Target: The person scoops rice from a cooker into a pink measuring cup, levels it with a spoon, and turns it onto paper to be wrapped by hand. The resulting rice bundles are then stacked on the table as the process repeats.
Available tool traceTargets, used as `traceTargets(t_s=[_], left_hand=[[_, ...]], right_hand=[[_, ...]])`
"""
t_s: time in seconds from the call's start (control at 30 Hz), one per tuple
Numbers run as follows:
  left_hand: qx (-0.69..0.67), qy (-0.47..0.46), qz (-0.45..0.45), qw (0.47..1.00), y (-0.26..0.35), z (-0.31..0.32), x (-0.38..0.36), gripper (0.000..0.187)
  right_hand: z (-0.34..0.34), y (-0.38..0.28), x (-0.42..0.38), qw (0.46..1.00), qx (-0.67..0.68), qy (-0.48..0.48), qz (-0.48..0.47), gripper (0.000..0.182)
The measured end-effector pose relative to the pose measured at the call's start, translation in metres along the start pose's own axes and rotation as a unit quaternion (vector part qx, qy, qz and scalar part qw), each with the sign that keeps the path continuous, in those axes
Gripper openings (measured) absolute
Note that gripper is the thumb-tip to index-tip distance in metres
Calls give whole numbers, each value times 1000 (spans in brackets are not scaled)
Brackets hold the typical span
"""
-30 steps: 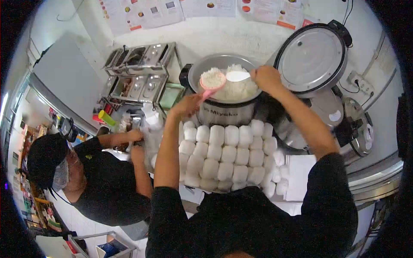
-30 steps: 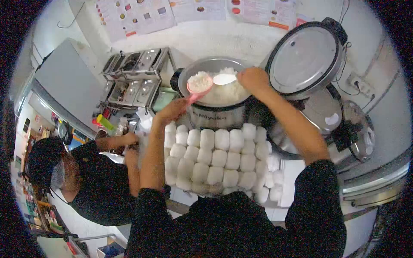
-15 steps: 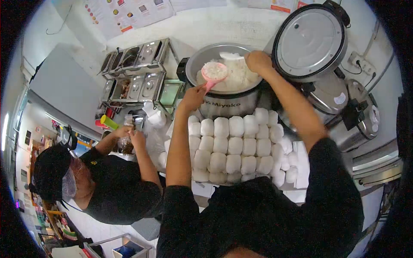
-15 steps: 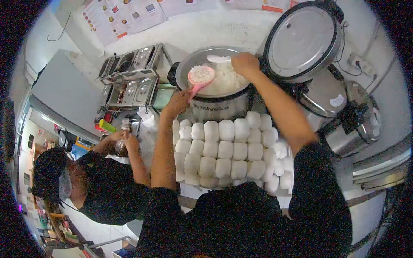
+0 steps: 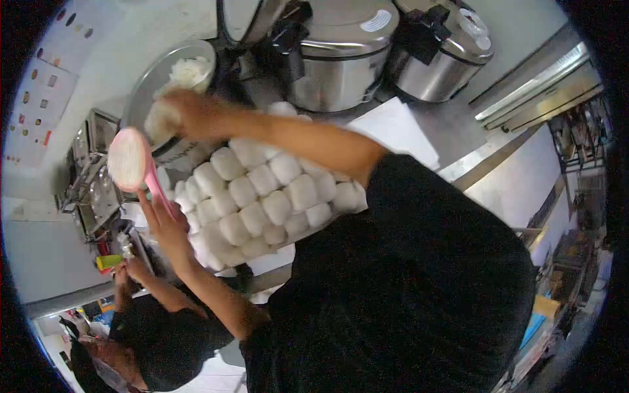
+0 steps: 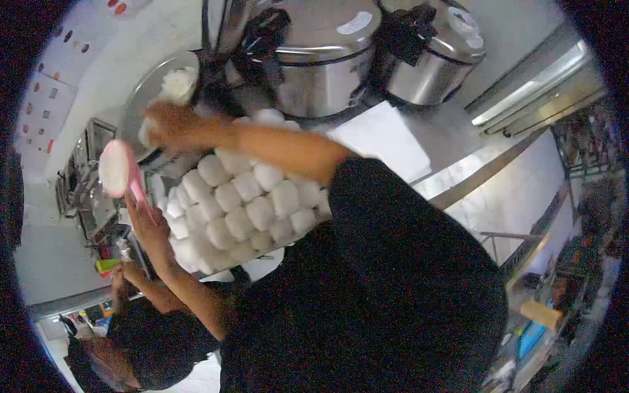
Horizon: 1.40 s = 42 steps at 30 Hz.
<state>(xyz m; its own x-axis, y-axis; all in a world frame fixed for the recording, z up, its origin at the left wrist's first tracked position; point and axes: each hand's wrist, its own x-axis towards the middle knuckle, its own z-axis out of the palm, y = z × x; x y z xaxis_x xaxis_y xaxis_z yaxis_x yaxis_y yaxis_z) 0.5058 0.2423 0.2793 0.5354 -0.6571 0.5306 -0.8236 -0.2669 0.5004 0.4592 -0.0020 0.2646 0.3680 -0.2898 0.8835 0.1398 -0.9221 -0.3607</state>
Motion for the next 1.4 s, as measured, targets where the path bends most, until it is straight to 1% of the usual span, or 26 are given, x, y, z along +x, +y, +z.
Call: traceTargets(t_s=[0.03,0.07,0.1,0.17,0.23,0.27,0.33,0.37,0.43,0.5,0.57,0.63,0.67,0.7,0.73,0.77,0.87,0.9,1.0,1.07,1.13,1.17,1.23,1.27,1.33,1.4], left_hand=[[-102,44,-78,991,44,10,-26,56],[-340,14,-347,874,93,22,-52,66],[-334,-2,-331,883,121,47,-78,66],[-312,-70,-243,916,168,103,-133,67],[-338,-140,-207,907,197,169,-186,69],[-361,-155,-152,907,191,213,-221,64],[-320,-348,-248,846,247,223,-232,53],[-195,-456,-238,835,254,244,-233,51],[-202,-421,-167,868,276,276,-245,52],[-149,-378,-64,912,287,303,-263,52],[-36,-333,82,939,288,325,-285,50],[36,-357,77,930,288,343,-304,50],[71,-368,77,924,287,351,-311,51],[71,-359,74,928,285,360,-318,50],[74,-352,73,930,280,366,-325,50],[76,-347,75,932,278,367,-326,50],[72,-314,74,944,283,358,-326,44],[69,-308,87,945,280,361,-325,41],[64,-310,124,940,264,362,-327,35],[64,-331,147,930,256,364,-316,32],[34,-356,141,923,260,359,-299,31],[18,-373,138,917,263,355,-297,31],[-12,-306,179,935,257,367,-305,33],[-27,-266,199,943,257,375,-305,35],[-21,-260,166,951,274,385,-300,38],[-19,-268,153,951,287,384,-304,42]], right_hand=[[-20,-38,-37,990,129,-33,43,37],[-48,-72,-85,954,246,-88,145,38],[-75,-97,-125,898,341,-126,247,38],[-138,-120,-200,749,481,-109,443,40],[-205,-101,-257,652,497,-59,570,37],[-239,-76,-280,630,471,-48,616,33],[-304,-19,-322,612,389,-16,689,29],[-338,10,-342,605,349,1,715,30],[-412,47,-380,575,354,42,736,34],[-480,70,-420,510,469,111,712,33],[-504,59,-407,608,406,111,673,28],[-508,55,-393,719,326,122,602,30],[-506,60,-389,861,82,-38,501,32],[-503,66,-388,906,-170,-187,339,37],[-498,71,-388,850,-404,-308,138,45],[-493,74,-392,831,-345,-419,124,58],[-474,71,-404,822,-281,-451,202,57],[-478,74,-395,819,-287,-459,189,56],[-508,82,-382,883,-290,-293,224,55],[-543,114,-406,868,-336,-254,262,55],[-577,113,-403,852,-329,-261,314,57],[-584,113,-412,851,-352,-257,293,57],[-592,118,-427,848,-401,-244,246,58],[-591,115,-424,883,-347,-230,215,56],[-573,90,-414,938,-232,-202,158,54],[-550,69,-423,929,-98,-313,171,48]])
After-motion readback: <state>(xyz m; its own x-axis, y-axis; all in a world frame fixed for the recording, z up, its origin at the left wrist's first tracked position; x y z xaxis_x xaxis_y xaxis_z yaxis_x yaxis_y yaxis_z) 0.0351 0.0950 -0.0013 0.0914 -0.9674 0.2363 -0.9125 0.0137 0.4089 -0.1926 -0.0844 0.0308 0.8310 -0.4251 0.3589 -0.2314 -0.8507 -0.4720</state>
